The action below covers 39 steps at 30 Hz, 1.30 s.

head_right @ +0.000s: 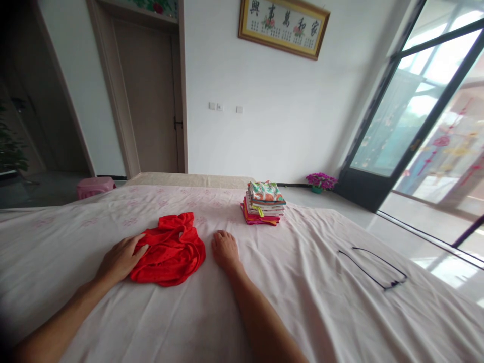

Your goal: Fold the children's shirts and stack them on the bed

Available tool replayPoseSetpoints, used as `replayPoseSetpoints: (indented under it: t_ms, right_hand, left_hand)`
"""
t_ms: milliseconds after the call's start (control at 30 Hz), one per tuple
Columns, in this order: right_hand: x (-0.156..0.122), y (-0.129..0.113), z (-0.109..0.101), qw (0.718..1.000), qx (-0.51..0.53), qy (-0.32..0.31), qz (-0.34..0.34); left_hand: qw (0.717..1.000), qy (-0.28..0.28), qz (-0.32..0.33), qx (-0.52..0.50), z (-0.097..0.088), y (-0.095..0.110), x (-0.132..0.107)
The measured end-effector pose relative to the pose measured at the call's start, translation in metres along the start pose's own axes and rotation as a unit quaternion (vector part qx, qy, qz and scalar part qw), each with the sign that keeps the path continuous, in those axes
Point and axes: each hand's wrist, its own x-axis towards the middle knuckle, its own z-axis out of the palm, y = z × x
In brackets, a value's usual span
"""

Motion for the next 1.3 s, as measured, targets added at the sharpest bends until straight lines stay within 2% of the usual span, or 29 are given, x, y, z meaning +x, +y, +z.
replayPoseSetpoints:
  t_ms: [200, 333, 467, 567, 700, 867, 1033, 1067, 1200, 1300]
  right_hand:
    - [0.000, 0.002, 0.003, 1.000, 0.005, 0.001, -0.002]
    - [-0.001, 0.003, 0.002, 1.000, 0.012, 0.004, -0.008]
    - [-0.001, 0.004, 0.001, 1.000, 0.019, 0.000, -0.011]
    - [-0.001, 0.006, 0.002, 1.000, 0.026, -0.008, -0.014]
    - [0.000, 0.008, 0.003, 0.999, 0.030, -0.013, -0.018]
    - [-0.001, 0.003, -0.006, 0.996, 0.068, -0.009, -0.063]
    - [-0.011, -0.015, -0.019, 0.988, 0.105, -0.007, -0.111]
    - [-0.013, -0.020, -0.019, 0.988, 0.104, -0.008, -0.117]
    - [-0.017, -0.039, -0.010, 0.985, 0.102, -0.004, -0.140]
    - [-0.013, -0.044, -0.003, 0.972, 0.187, 0.053, -0.130]
  left_hand:
    - [0.999, 0.023, 0.014, -0.021, 0.005, -0.008, 0.002]
    - [0.996, 0.063, 0.018, -0.057, -0.002, -0.009, 0.001]
    - [0.987, 0.109, -0.075, -0.093, -0.015, -0.004, -0.003]
    - [0.966, 0.122, -0.168, -0.155, -0.022, -0.003, -0.005]
    - [0.919, 0.165, -0.234, -0.270, -0.026, -0.008, -0.004]
    - [0.862, 0.199, -0.250, -0.394, -0.018, -0.015, 0.000]
    - [0.747, 0.208, -0.264, -0.574, -0.010, -0.015, 0.008]
    - [0.732, 0.207, -0.265, -0.592, -0.010, -0.014, 0.009]
    - [0.701, 0.213, -0.254, -0.632, -0.018, -0.008, 0.012]
    - [0.648, 0.194, -0.254, -0.692, -0.032, 0.003, 0.013]
